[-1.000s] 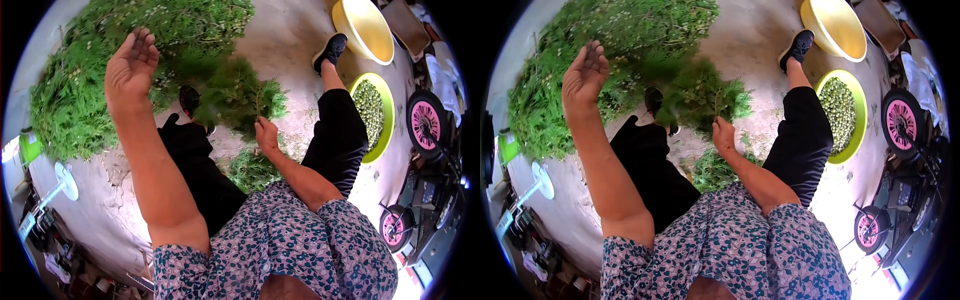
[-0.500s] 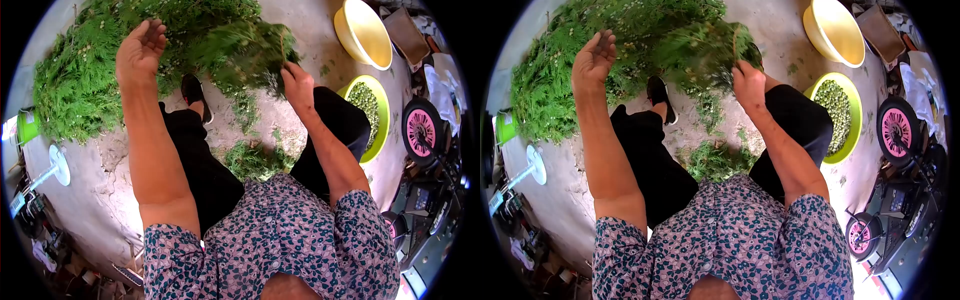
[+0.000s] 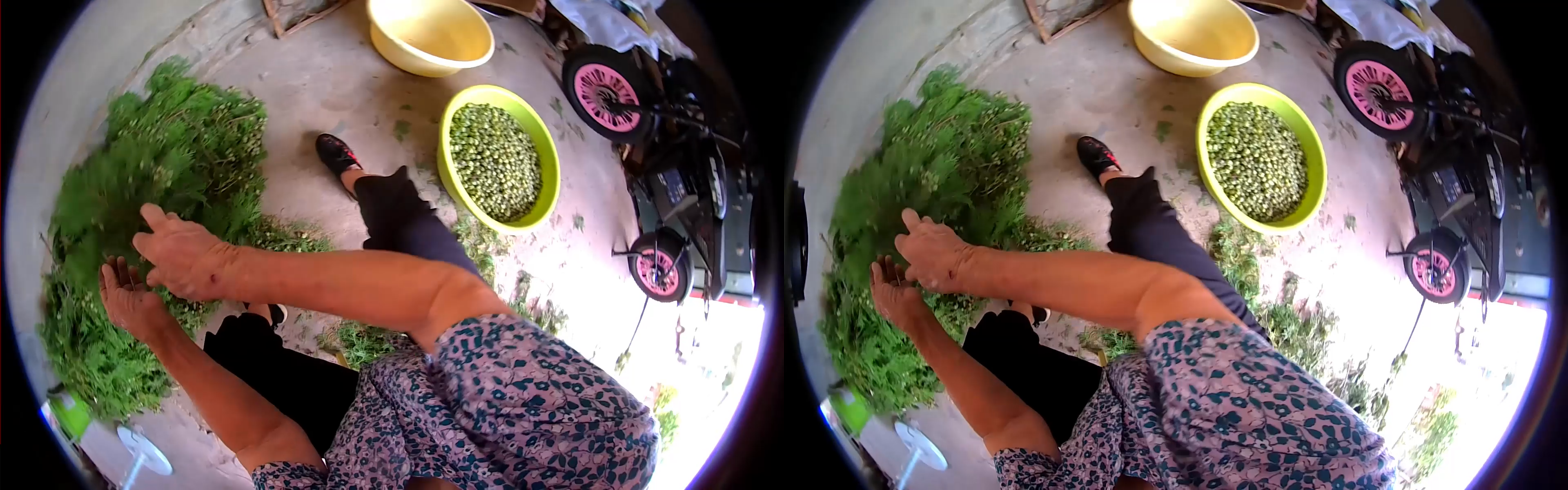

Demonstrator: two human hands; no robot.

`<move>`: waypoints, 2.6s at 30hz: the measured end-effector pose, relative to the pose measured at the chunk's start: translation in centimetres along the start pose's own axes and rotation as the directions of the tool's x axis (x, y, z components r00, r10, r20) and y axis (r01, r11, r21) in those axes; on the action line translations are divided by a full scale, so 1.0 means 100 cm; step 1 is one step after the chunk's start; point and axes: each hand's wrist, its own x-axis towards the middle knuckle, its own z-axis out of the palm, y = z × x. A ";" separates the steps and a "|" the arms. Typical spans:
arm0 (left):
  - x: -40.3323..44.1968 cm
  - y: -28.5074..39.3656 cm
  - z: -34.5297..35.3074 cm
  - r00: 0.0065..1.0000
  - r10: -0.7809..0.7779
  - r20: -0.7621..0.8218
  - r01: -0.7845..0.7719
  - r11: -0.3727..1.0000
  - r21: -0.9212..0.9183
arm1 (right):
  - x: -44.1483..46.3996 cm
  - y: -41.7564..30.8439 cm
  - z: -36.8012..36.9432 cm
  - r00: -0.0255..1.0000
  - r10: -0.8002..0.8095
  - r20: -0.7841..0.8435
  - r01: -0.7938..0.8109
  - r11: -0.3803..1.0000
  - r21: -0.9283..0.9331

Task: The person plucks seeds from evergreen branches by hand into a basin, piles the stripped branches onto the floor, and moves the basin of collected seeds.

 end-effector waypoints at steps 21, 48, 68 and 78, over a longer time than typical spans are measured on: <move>-0.027 -0.037 0.093 0.753 -0.524 0.398 0.522 0.844 0.124 | -0.264 0.367 -0.213 0.355 0.731 -0.583 -0.935 0.272 -0.229; -0.046 -0.024 0.108 0.687 -0.600 0.409 0.531 0.800 0.280 | -0.203 0.373 -0.197 0.357 0.695 -0.624 -0.934 0.252 -0.255; -0.041 -0.020 0.119 0.706 -0.613 0.356 0.597 0.785 0.166 | -0.014 0.345 -0.049 0.581 0.725 -0.369 -0.814 0.529 -0.242; -0.039 -0.008 0.111 0.735 -0.604 0.308 0.603 0.790 0.113 | -0.275 0.311 -0.186 0.326 0.436 -0.839 -0.923 0.337 -0.184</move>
